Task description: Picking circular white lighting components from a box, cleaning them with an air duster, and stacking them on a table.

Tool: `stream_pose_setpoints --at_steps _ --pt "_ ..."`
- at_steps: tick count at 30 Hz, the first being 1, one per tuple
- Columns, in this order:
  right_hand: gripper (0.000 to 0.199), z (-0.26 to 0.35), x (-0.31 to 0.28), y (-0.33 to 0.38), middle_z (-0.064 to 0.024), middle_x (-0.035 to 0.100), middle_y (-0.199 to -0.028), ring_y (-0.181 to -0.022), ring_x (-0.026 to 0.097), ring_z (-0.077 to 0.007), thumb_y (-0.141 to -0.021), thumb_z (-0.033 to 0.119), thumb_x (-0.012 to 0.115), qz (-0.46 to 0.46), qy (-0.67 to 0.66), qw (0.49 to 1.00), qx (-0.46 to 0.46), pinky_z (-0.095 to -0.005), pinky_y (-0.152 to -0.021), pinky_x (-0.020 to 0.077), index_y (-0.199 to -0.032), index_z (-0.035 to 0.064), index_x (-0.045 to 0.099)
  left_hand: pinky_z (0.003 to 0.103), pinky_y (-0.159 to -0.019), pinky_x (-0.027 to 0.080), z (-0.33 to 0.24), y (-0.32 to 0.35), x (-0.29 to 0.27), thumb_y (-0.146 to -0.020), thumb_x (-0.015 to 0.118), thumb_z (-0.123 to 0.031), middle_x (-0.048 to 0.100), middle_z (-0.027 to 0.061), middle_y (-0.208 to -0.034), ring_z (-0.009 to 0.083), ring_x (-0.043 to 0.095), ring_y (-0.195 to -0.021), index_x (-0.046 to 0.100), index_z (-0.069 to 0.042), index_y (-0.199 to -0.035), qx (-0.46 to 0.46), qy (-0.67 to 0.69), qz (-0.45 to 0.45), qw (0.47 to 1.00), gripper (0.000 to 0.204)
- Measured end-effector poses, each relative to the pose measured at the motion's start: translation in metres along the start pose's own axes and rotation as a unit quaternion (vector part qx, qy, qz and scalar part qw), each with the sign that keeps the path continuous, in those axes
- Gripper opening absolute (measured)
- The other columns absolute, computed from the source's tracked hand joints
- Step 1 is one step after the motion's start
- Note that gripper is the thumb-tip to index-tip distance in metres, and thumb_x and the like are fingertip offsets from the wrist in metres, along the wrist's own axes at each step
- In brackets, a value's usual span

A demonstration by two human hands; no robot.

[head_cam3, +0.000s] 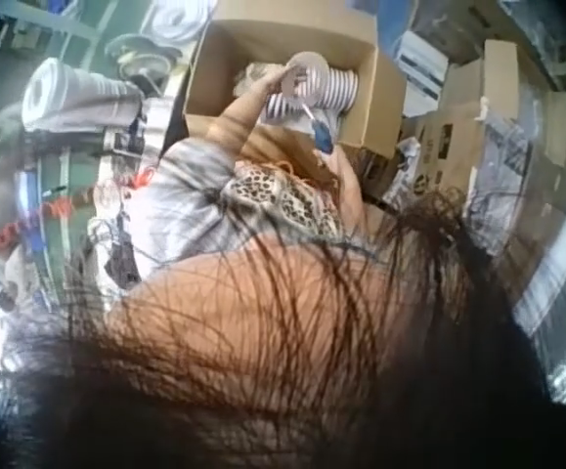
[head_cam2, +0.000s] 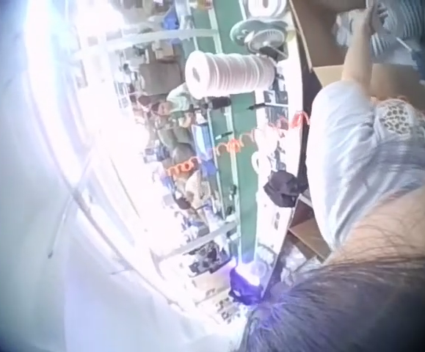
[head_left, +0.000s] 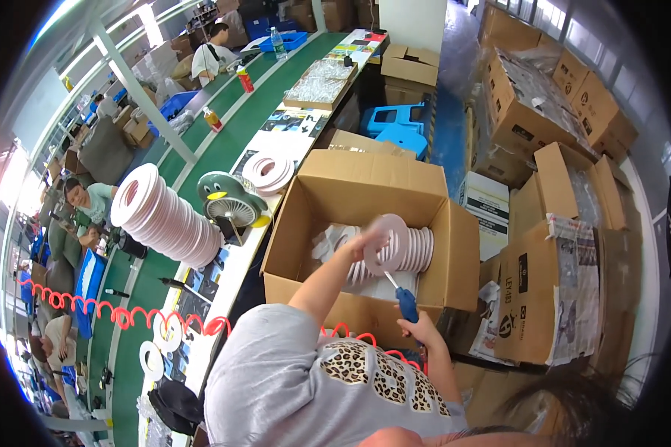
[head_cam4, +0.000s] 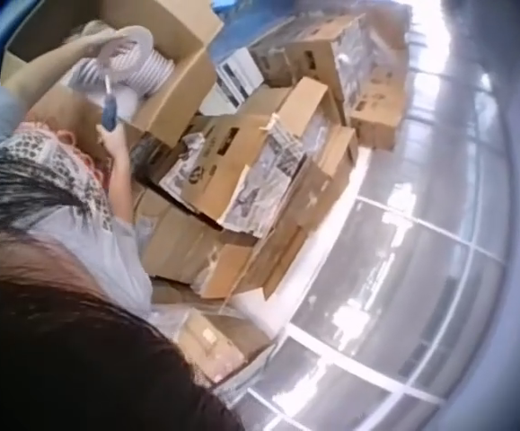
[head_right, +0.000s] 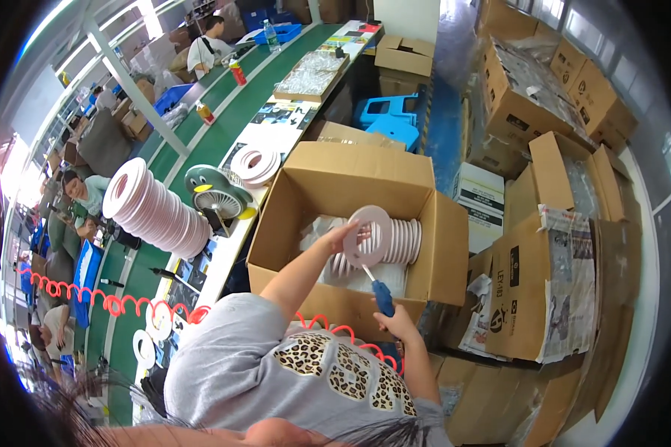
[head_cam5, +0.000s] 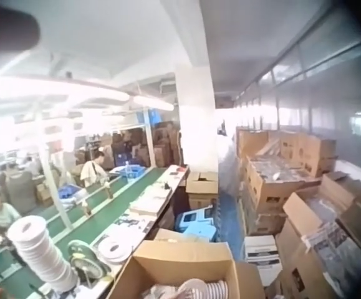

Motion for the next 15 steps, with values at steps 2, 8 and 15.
stream_pose_setpoints --at_steps 2,8,15 --pt "0.033 -0.004 -0.011 -0.001 -0.0032 0.053 -0.059 -0.047 0.052 -0.0117 -0.078 0.010 0.061 -0.098 0.087 0.991 0.015 -0.0270 -0.048 0.0441 -0.110 0.0032 0.054 0.029 -0.082 0.045 0.006 -0.005 0.002 -0.092 0.040 -0.043 0.054 0.0060 -0.119 0.0166 0.056 -0.100 0.039 -0.011 -0.129 -0.012 -0.014 0.020 1.000 0.049" --pt "0.041 0.001 0.027 -0.034 -0.0050 0.054 -0.059 -0.049 0.055 -0.0140 -0.077 0.012 0.061 -0.048 0.023 0.999 0.008 -0.0287 -0.049 0.0443 -0.116 0.0021 0.051 0.036 -0.078 0.051 0.012 0.003 -0.010 -0.093 0.041 -0.039 0.056 0.0154 -0.111 0.0271 0.058 -0.097 0.041 -0.006 -0.122 -0.085 0.146 0.033 0.985 0.044" --pt "0.036 0.050 0.030 -0.042 -0.0104 0.056 -0.073 -0.071 0.058 -0.0208 -0.075 0.013 0.062 -0.252 0.126 0.957 -0.067 -0.0352 -0.064 0.0448 -0.106 -0.0009 0.052 0.043 -0.087 0.048 -0.074 0.040 -0.075 -0.088 0.051 -0.038 0.055 0.0198 -0.108 0.0315 0.058 -0.097 0.048 -0.005 -0.116 -0.013 0.134 0.015 0.991 0.043"
Point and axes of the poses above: each hand's wrist, its own y-axis away from the middle knuckle, its own x-axis out of the palm, z = x × y, the point moved 8 cm from there along -y, towards the middle knuckle
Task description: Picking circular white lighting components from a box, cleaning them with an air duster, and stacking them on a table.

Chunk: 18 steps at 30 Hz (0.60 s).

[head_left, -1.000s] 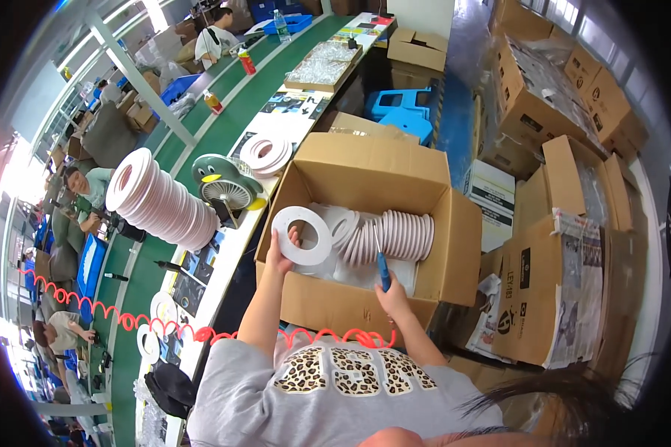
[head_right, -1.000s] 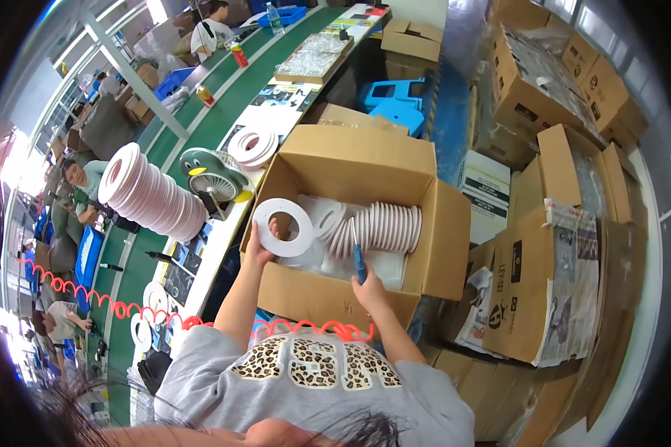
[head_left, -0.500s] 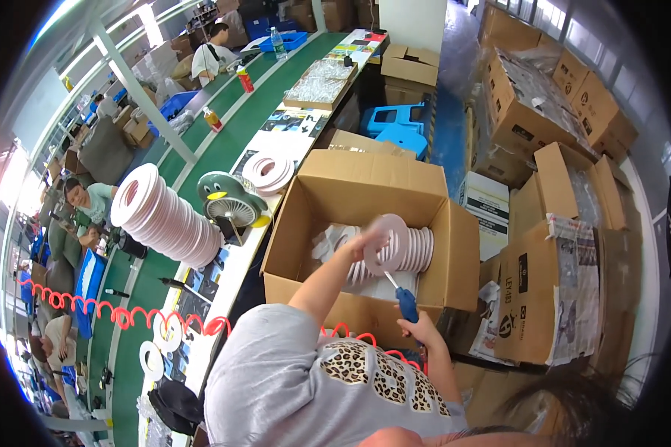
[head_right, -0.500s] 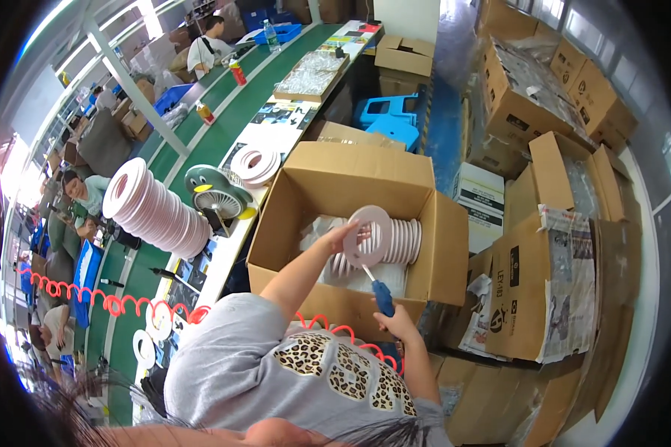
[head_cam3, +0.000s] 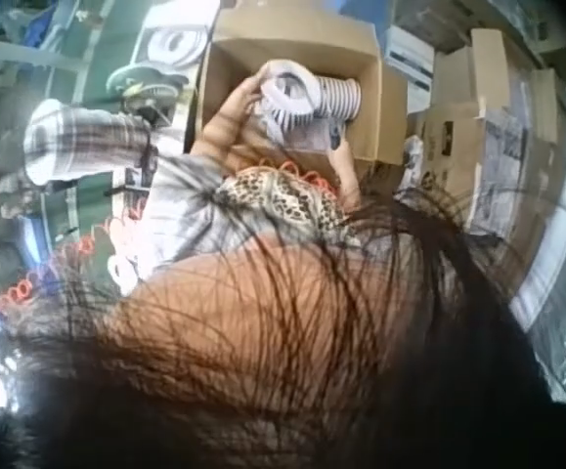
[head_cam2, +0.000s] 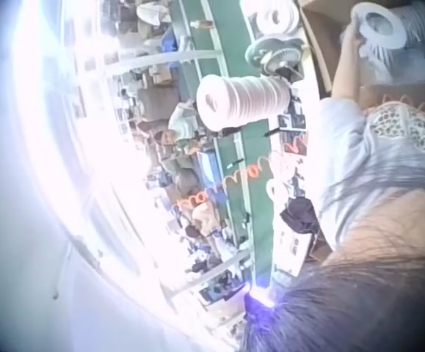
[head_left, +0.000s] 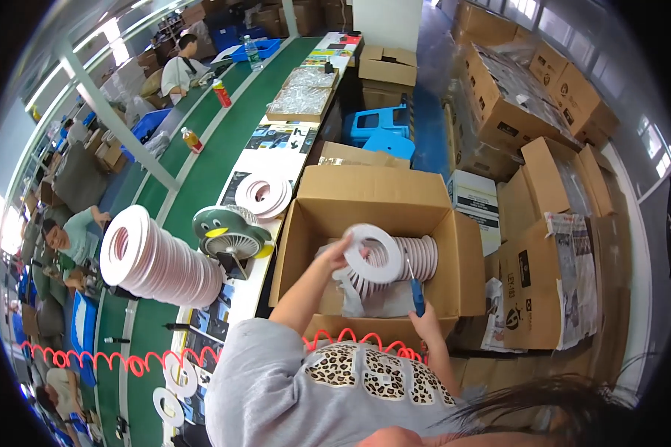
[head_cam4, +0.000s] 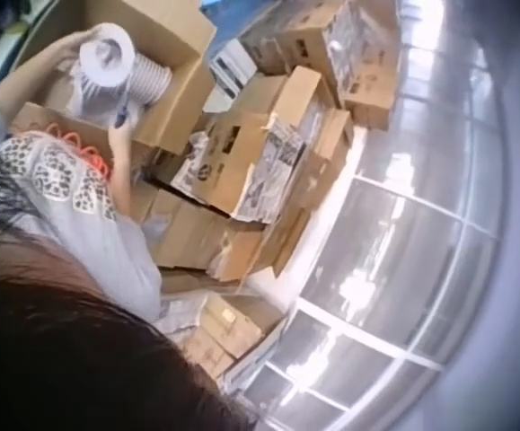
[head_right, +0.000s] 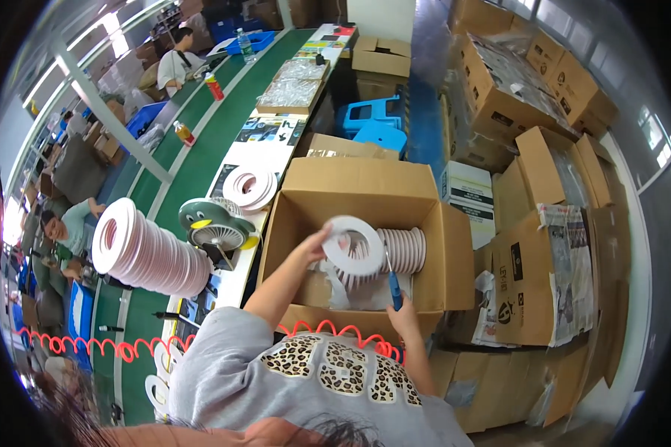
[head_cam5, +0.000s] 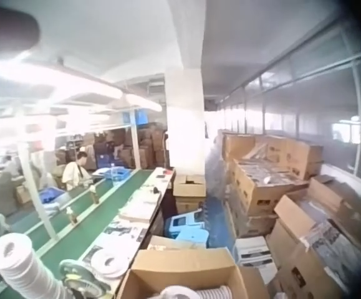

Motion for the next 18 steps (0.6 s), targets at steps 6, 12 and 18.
stream_pose_setpoints --at_steps 6,12,18 --pt "0.026 -0.019 0.002 -0.004 -0.0096 0.056 -0.071 -0.067 0.056 -0.0201 -0.074 0.014 0.063 -0.099 -0.008 0.994 0.046 -0.0338 -0.064 0.0444 -0.092 0.0003 0.051 0.044 -0.077 0.051 -0.187 0.007 -0.095 -0.086 0.057 -0.026 0.060 0.0112 -0.099 0.0289 0.061 -0.087 0.047 -0.007 -0.117 0.367 0.171 -0.079 0.911 0.037" --pt "0.031 -0.011 0.016 0.015 -0.0088 0.057 -0.070 -0.063 0.056 -0.0205 -0.073 0.016 0.066 -0.115 0.000 0.990 0.085 -0.0337 -0.061 0.0454 -0.097 0.0016 0.053 0.033 -0.066 0.053 -0.293 0.040 -0.207 -0.078 0.069 -0.022 0.060 0.0084 -0.101 0.0221 0.061 -0.086 0.051 -0.007 -0.111 0.511 0.217 -0.239 0.797 0.040" --pt "0.033 -0.034 0.013 0.027 -0.0066 0.056 -0.069 -0.063 0.056 -0.0181 -0.074 0.010 0.062 -0.138 -0.008 0.983 0.120 -0.0315 -0.061 0.0456 -0.104 0.0022 0.051 0.030 -0.077 0.049 -0.204 -0.033 -0.159 -0.077 0.069 -0.034 0.056 0.0073 -0.092 0.0193 0.056 -0.082 0.051 -0.003 -0.103 0.327 0.101 -0.187 0.921 0.044"
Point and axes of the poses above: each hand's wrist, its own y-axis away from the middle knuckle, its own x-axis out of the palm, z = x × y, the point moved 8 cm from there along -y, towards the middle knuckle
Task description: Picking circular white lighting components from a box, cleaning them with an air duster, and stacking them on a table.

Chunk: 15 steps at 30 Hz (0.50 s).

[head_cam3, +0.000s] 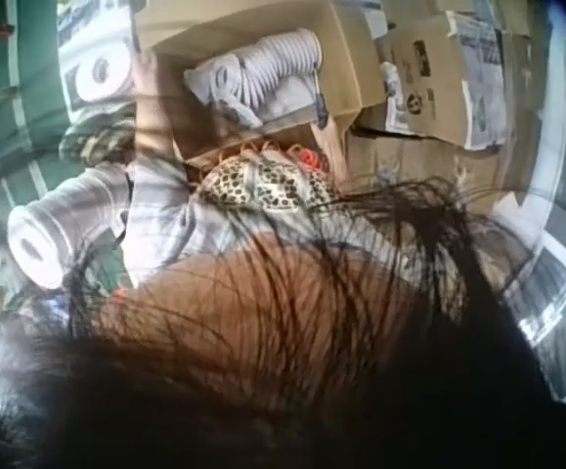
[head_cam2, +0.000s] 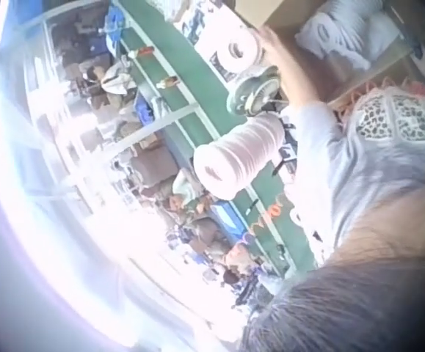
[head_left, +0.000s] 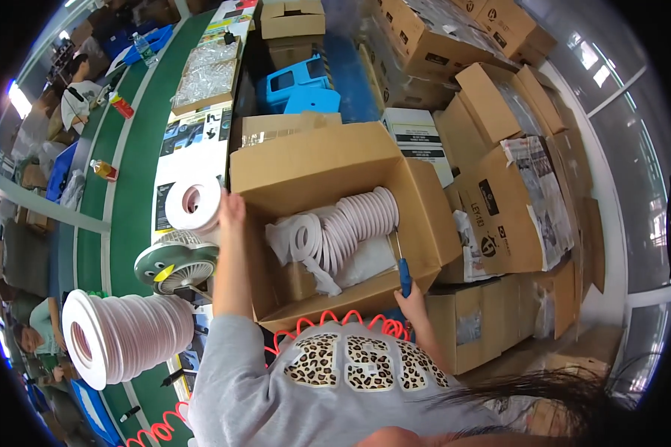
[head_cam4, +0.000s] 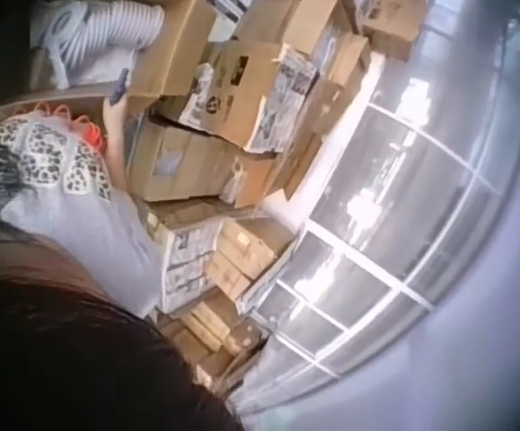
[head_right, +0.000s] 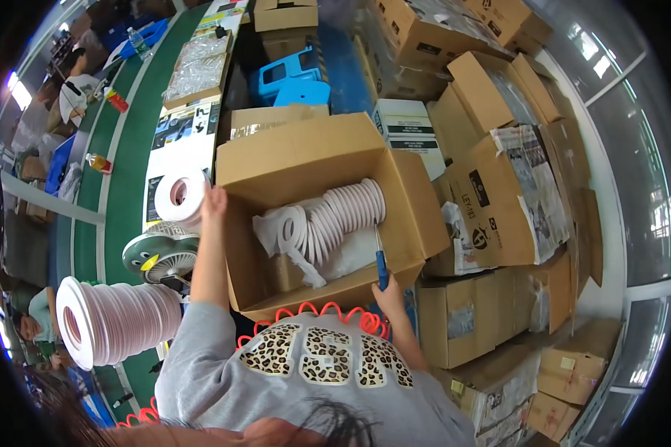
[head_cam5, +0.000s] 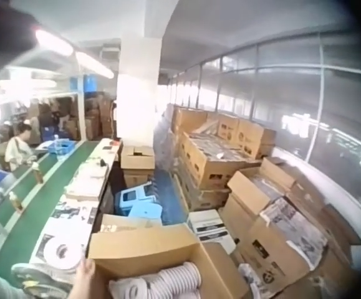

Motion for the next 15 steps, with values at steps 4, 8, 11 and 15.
stream_pose_setpoints --at_steps 4,8,11,15 --pt "0.032 -0.010 -0.006 -0.017 -0.0068 0.056 -0.071 -0.063 0.056 -0.0192 -0.074 0.013 0.063 0.011 0.024 1.000 0.013 -0.0327 -0.061 0.0457 -0.102 0.0021 0.051 0.031 -0.088 0.046 0.106 0.050 0.002 -0.078 0.068 -0.032 0.055 0.0115 -0.110 0.0209 0.053 -0.104 0.045 -0.001 -0.115 -0.123 -0.043 -0.042 0.991 0.053" --pt "0.031 -0.017 0.003 -0.026 -0.0092 0.057 -0.070 -0.064 0.058 -0.0235 -0.074 0.016 0.062 0.032 0.073 0.997 -0.006 -0.0350 -0.062 0.0460 -0.100 0.0018 0.052 0.024 -0.056 0.044 0.195 0.043 -0.057 -0.083 0.052 -0.017 0.056 0.0021 -0.065 0.0121 0.052 -0.058 0.060 -0.005 -0.073 -0.077 -0.317 0.035 0.945 0.018" --pt "0.038 -0.005 0.026 -0.013 -0.0175 0.058 -0.078 -0.075 0.058 -0.0330 -0.074 0.018 0.062 0.143 0.079 0.987 0.008 -0.0391 -0.067 0.0462 -0.107 0.0023 0.051 0.037 -0.083 0.046 0.219 0.010 -0.137 -0.071 0.067 -0.039 0.062 0.0224 -0.100 0.0322 0.059 -0.095 0.061 0.003 -0.100 -0.070 -0.737 0.081 0.668 0.051" --pt "0.047 -0.015 0.018 0.002 -0.0234 0.060 -0.092 -0.088 0.057 -0.0402 -0.075 0.020 0.060 0.186 0.129 0.971 0.074 -0.0431 -0.074 0.0465 -0.118 0.0045 0.047 0.039 -0.089 0.043 0.284 0.013 -0.136 -0.067 0.070 -0.048 0.060 0.0244 -0.104 0.0364 0.054 -0.105 0.057 0.006 -0.107 -0.054 -0.748 0.105 0.654 0.068"
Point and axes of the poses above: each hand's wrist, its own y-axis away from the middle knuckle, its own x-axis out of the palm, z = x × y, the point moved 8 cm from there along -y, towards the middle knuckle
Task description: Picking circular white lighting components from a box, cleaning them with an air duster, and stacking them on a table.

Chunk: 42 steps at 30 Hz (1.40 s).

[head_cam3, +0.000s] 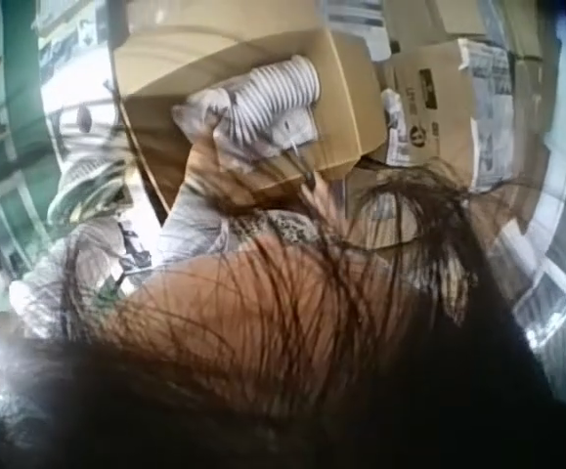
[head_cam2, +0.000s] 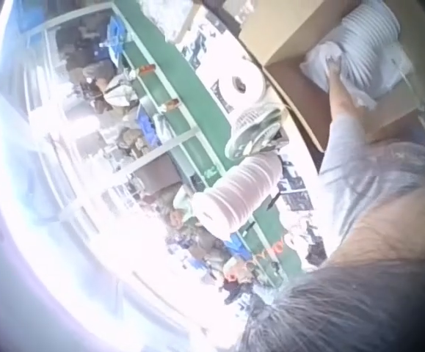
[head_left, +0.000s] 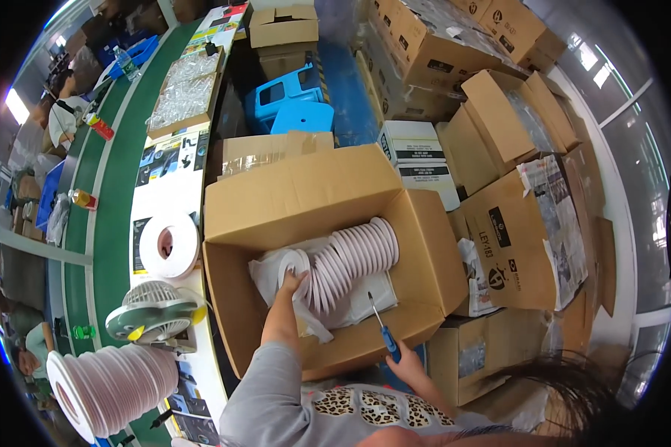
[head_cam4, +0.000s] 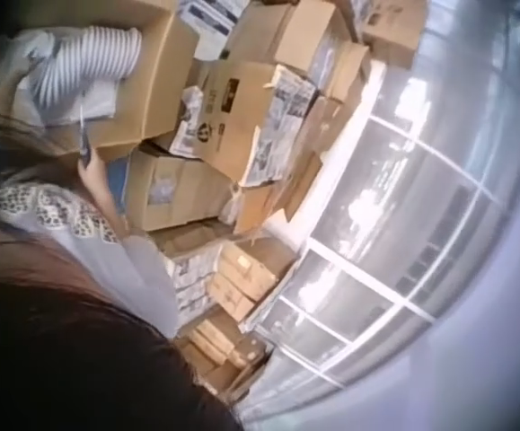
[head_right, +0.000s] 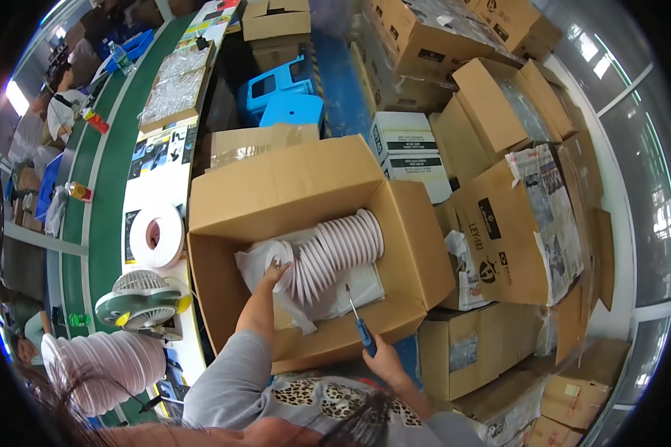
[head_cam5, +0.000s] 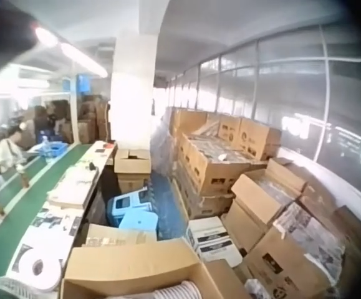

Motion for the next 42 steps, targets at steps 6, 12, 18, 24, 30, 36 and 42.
stream_pose_setpoints --at_steps 6,12,18,24,30,36,42 --pt "0.051 -0.011 -0.006 0.004 -0.0237 0.060 -0.089 -0.086 0.057 -0.0408 -0.074 0.019 0.061 -0.008 -0.042 0.998 -0.036 -0.0424 -0.073 0.0470 -0.121 0.0059 0.045 0.033 -0.069 0.049 -0.001 0.005 -0.013 -0.060 0.079 -0.043 0.064 0.0156 -0.090 0.0219 0.061 -0.079 0.061 0.007 -0.095 -0.012 0.048 0.005 0.999 0.064" --pt "0.047 0.045 -0.026 0.005 -0.0231 0.060 -0.093 -0.085 0.057 -0.0396 -0.075 0.019 0.059 -0.011 -0.037 0.990 -0.137 -0.0449 -0.073 0.0467 -0.120 0.0099 0.046 0.027 -0.066 0.045 -0.060 0.064 -0.069 -0.081 0.063 -0.036 0.060 0.0075 -0.087 0.0156 0.058 -0.076 0.059 -0.001 -0.099 -0.072 0.389 0.083 0.915 0.040" --pt "0.047 0.083 -0.032 0.010 -0.0214 0.061 -0.088 -0.081 0.059 -0.0383 -0.075 0.020 0.059 -0.010 0.026 0.980 -0.196 -0.0456 -0.071 0.0473 -0.120 0.0148 0.048 0.032 -0.086 0.046 -0.243 0.144 -0.112 -0.088 0.051 -0.036 0.054 0.0141 -0.113 0.0238 0.054 -0.102 0.048 0.000 -0.116 -0.008 0.774 0.181 0.606 0.046" --pt "0.038 0.118 -0.044 0.002 -0.0199 0.062 -0.084 -0.078 0.059 -0.0393 -0.074 0.022 0.058 -0.047 0.027 0.953 -0.297 -0.0472 -0.070 0.0474 -0.110 0.0113 0.056 0.032 -0.088 0.044 -0.298 0.152 -0.143 -0.087 0.052 -0.038 0.053 0.0088 -0.120 0.0208 0.052 -0.107 0.045 -0.008 -0.123 0.081 0.701 0.201 0.680 0.047" --pt "0.032 0.134 -0.067 -0.013 -0.0210 0.062 -0.083 -0.079 0.059 -0.0387 -0.073 0.022 0.057 -0.099 0.016 0.964 -0.246 -0.0458 -0.071 0.0477 -0.103 0.0103 0.058 0.045 -0.093 0.037 -0.333 0.160 -0.149 -0.088 0.050 -0.038 0.053 0.0063 -0.121 0.0211 0.049 -0.113 0.045 -0.013 -0.121 0.075 0.720 0.216 0.655 0.041" --pt "0.039 0.139 -0.071 -0.019 -0.0221 0.061 -0.080 -0.077 0.060 -0.0380 -0.072 0.024 0.059 -0.157 -0.067 0.944 -0.282 -0.0426 -0.069 0.0475 -0.107 0.0066 0.058 0.039 -0.094 0.039 -0.318 0.147 -0.187 -0.089 0.047 -0.030 0.052 0.0125 -0.120 0.0261 0.050 -0.111 0.043 -0.004 -0.119 0.096 0.715 0.214 0.658 0.040" --pt "0.037 0.122 -0.067 -0.019 -0.0217 0.061 -0.079 -0.076 0.060 -0.0370 -0.071 0.024 0.060 -0.062 -0.031 0.966 -0.248 -0.0420 -0.068 0.0473 -0.102 0.0046 0.059 0.037 -0.091 0.041 -0.345 0.166 -0.186 -0.089 0.048 -0.023 0.055 0.0125 -0.112 0.0260 0.053 -0.102 0.043 -0.002 -0.120 0.125 0.661 0.236 0.701 0.038"
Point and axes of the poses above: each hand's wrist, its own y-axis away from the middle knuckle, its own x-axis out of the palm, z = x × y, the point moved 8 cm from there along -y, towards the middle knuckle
